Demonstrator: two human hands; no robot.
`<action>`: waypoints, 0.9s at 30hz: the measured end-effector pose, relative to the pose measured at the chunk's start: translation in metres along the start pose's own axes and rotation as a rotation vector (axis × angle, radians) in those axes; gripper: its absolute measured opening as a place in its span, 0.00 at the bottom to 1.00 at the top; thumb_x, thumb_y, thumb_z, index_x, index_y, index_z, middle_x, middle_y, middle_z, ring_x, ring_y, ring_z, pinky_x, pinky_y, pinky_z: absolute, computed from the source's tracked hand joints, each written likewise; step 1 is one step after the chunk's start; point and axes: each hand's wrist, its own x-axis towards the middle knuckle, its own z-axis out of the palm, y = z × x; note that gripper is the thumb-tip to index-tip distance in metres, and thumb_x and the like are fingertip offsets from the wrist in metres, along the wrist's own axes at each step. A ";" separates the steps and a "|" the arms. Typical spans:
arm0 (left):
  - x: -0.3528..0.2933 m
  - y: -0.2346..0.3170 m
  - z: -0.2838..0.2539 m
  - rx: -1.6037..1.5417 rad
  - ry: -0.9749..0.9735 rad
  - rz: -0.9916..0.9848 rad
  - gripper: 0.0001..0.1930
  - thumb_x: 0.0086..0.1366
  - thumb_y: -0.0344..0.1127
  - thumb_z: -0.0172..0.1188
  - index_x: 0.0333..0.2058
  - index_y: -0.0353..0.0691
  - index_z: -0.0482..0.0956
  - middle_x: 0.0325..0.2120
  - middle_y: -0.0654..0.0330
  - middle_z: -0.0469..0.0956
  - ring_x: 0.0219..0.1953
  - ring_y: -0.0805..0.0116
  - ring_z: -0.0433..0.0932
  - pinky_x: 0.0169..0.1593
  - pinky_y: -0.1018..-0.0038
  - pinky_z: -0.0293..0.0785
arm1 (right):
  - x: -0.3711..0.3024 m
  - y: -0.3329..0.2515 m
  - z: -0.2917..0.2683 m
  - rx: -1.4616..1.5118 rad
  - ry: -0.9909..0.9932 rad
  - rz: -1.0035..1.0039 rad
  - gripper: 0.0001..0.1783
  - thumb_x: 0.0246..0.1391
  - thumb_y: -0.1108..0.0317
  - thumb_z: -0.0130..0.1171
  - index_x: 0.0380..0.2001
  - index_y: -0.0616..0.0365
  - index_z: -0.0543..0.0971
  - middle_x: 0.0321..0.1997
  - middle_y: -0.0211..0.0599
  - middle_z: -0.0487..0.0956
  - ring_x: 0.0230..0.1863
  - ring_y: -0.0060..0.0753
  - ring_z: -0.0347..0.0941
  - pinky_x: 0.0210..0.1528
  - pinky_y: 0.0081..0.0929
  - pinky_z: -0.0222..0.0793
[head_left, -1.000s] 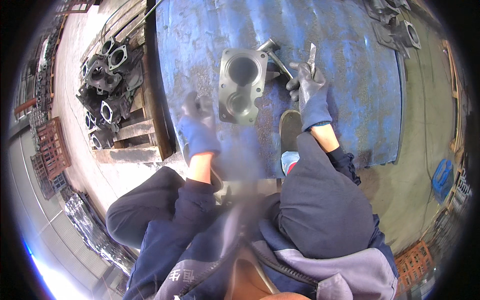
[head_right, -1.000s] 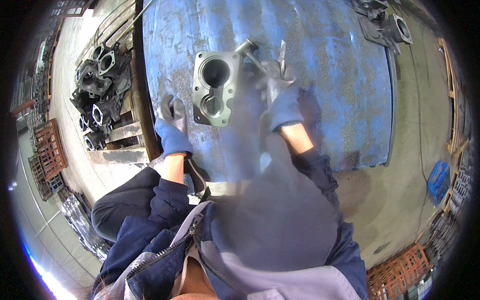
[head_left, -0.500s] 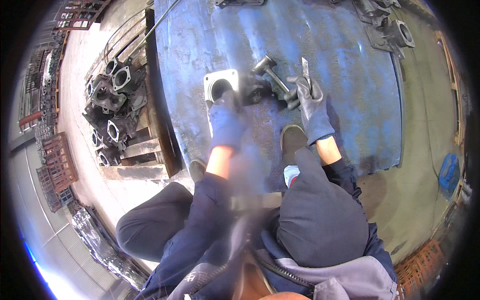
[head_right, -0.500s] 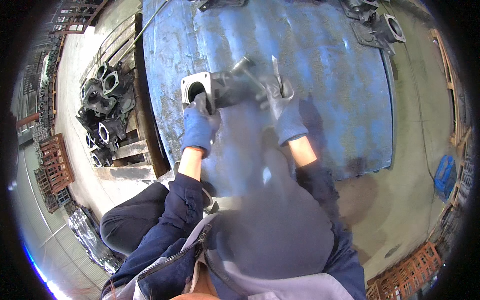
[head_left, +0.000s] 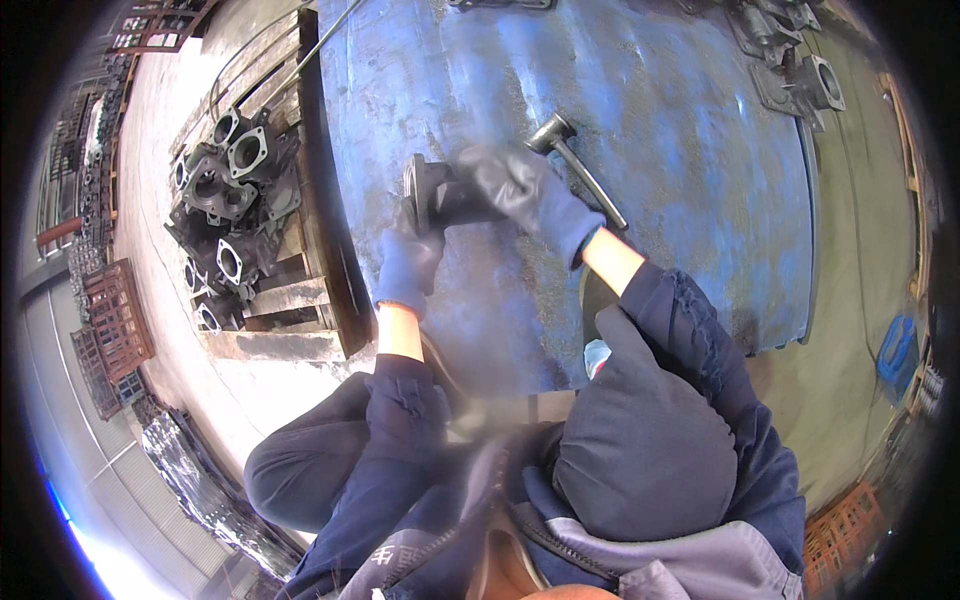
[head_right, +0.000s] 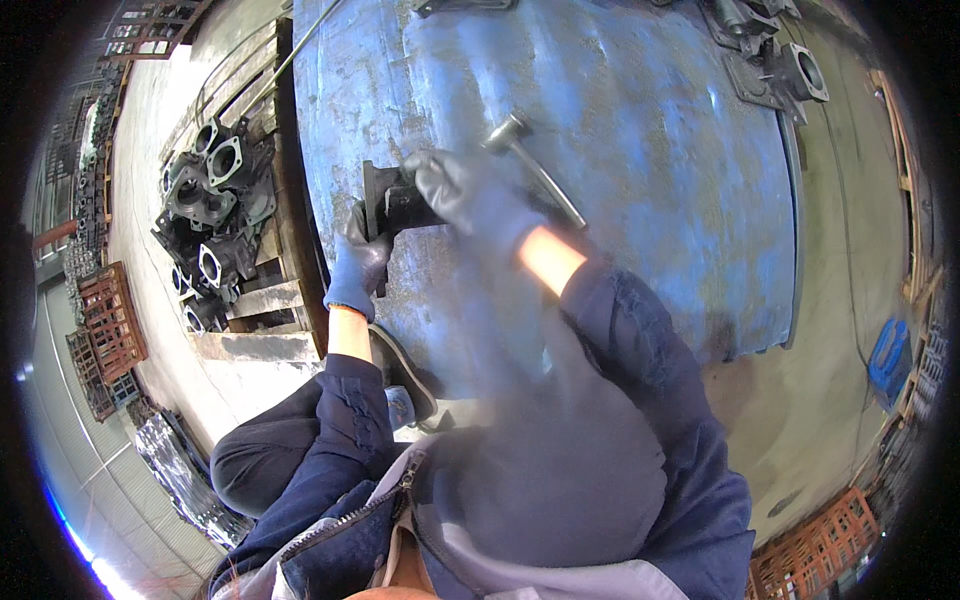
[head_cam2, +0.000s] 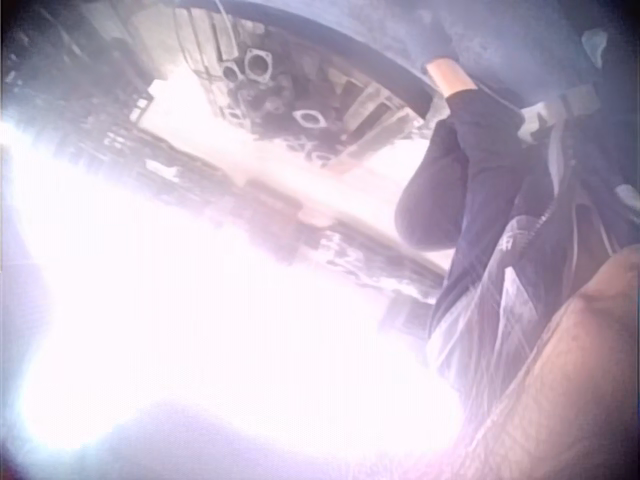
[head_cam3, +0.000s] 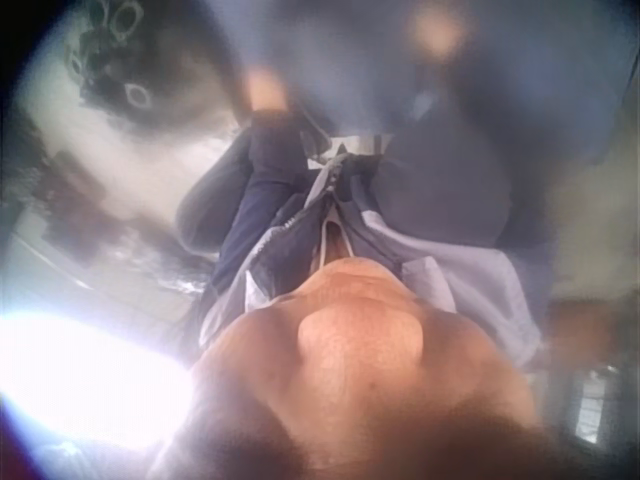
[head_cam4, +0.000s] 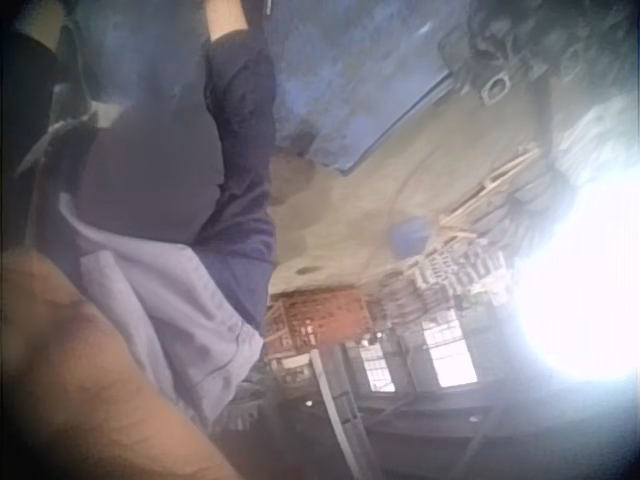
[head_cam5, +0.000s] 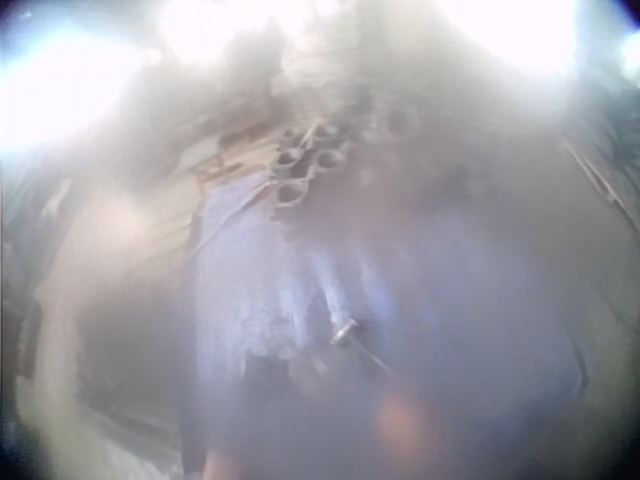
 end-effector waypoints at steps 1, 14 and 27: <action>-0.001 0.002 -0.001 0.003 0.001 0.013 0.30 0.59 0.27 0.60 0.61 0.32 0.64 0.47 0.50 0.80 0.46 0.63 0.78 0.50 0.67 0.74 | -0.008 0.004 0.007 0.068 0.003 0.054 0.16 0.68 0.70 0.46 0.54 0.62 0.76 0.36 0.28 0.76 0.32 0.16 0.66 0.32 0.15 0.67; 0.017 -0.005 0.000 -0.052 -0.005 0.115 0.22 0.57 0.24 0.60 0.52 0.38 0.74 0.40 0.57 0.82 0.41 0.68 0.78 0.49 0.71 0.73 | -0.019 0.007 0.009 -0.173 0.393 0.227 0.18 0.61 0.78 0.53 0.54 0.57 0.74 0.33 0.32 0.76 0.28 0.22 0.74 0.23 0.18 0.69; 0.016 -0.005 0.005 -0.066 0.042 0.154 0.20 0.54 0.26 0.60 0.49 0.39 0.76 0.38 0.60 0.81 0.39 0.69 0.77 0.48 0.71 0.73 | 0.007 -0.018 0.017 -0.749 0.344 0.384 0.30 0.55 0.54 0.65 0.54 0.59 0.71 0.46 0.57 0.79 0.50 0.55 0.77 0.51 0.44 0.70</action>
